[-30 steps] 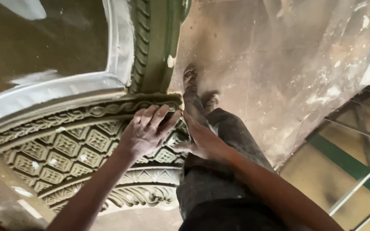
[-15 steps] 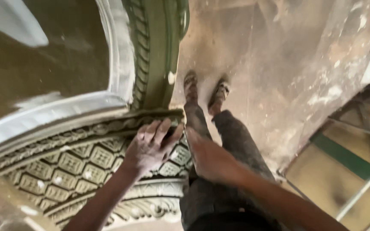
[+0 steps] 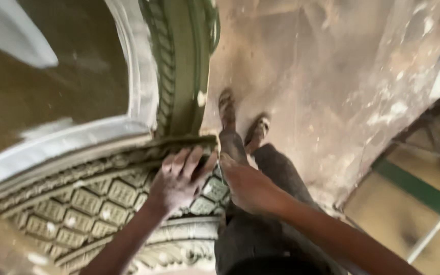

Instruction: The person sands the ornate wooden frame of a large furniture piece using a handheld sanding block and a scraper. They move the tools along the edges and decorative carvings to smooth the surface.

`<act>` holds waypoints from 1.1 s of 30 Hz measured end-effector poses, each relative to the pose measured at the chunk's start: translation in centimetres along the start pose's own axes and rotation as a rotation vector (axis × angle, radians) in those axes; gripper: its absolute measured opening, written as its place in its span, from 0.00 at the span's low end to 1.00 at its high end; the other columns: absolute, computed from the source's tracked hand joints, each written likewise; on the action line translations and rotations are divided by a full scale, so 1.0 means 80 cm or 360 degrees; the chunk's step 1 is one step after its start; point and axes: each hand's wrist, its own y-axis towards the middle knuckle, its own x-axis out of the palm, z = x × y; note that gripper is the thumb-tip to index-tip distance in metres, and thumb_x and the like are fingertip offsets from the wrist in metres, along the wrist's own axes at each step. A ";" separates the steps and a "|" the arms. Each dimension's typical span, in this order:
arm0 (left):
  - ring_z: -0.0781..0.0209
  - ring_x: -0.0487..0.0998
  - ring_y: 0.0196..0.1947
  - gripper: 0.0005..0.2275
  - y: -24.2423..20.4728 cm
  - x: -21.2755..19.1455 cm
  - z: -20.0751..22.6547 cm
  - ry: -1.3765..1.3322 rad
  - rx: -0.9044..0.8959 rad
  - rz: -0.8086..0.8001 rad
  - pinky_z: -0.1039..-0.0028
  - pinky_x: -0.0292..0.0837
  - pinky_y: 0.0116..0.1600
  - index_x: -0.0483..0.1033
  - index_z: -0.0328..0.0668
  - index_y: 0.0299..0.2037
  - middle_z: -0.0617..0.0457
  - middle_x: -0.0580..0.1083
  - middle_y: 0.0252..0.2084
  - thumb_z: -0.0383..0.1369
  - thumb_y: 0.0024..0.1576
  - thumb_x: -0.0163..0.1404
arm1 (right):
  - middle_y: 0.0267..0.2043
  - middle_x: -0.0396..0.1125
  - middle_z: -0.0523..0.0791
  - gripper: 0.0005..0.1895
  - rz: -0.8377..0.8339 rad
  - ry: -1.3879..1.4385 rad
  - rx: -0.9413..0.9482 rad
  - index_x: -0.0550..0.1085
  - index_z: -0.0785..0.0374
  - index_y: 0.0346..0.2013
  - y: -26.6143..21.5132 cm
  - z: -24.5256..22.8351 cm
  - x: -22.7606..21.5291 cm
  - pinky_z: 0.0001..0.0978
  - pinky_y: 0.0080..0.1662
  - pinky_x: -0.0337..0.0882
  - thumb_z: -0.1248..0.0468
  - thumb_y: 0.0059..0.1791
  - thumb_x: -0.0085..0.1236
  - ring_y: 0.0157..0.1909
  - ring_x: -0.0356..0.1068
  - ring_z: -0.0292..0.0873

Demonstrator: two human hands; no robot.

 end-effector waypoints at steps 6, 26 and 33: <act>0.48 0.63 0.59 0.29 0.002 0.001 -0.002 0.0005 0.0033 -0.0042 0.56 0.60 0.57 0.68 0.52 0.67 0.45 0.62 0.64 0.38 0.52 0.53 | 0.61 0.61 0.66 0.41 -0.0494 0.0178 0.0484 0.47 0.76 0.71 0.019 0.000 -0.013 0.51 0.59 0.65 0.70 0.45 0.49 0.61 0.63 0.64; 0.52 0.62 0.56 0.28 0.012 -0.010 0.003 0.0110 0.0019 -0.0155 0.55 0.52 0.61 0.71 0.59 0.64 0.51 0.63 0.58 0.39 0.48 0.54 | 0.55 0.62 0.65 0.45 -0.0299 0.0388 0.0561 0.46 0.68 0.74 -0.022 -0.027 -0.035 0.55 0.48 0.71 0.77 0.43 0.47 0.49 0.69 0.66; 0.55 0.61 0.58 0.25 0.007 -0.012 0.005 0.0118 -0.0013 -0.0207 0.56 0.51 0.64 0.72 0.63 0.63 0.54 0.62 0.59 0.39 0.52 0.56 | 0.80 0.36 0.35 0.42 -0.0483 0.0773 0.1130 0.43 0.36 0.79 -0.095 0.010 -0.119 0.47 0.74 0.40 0.63 0.51 0.41 0.78 0.39 0.41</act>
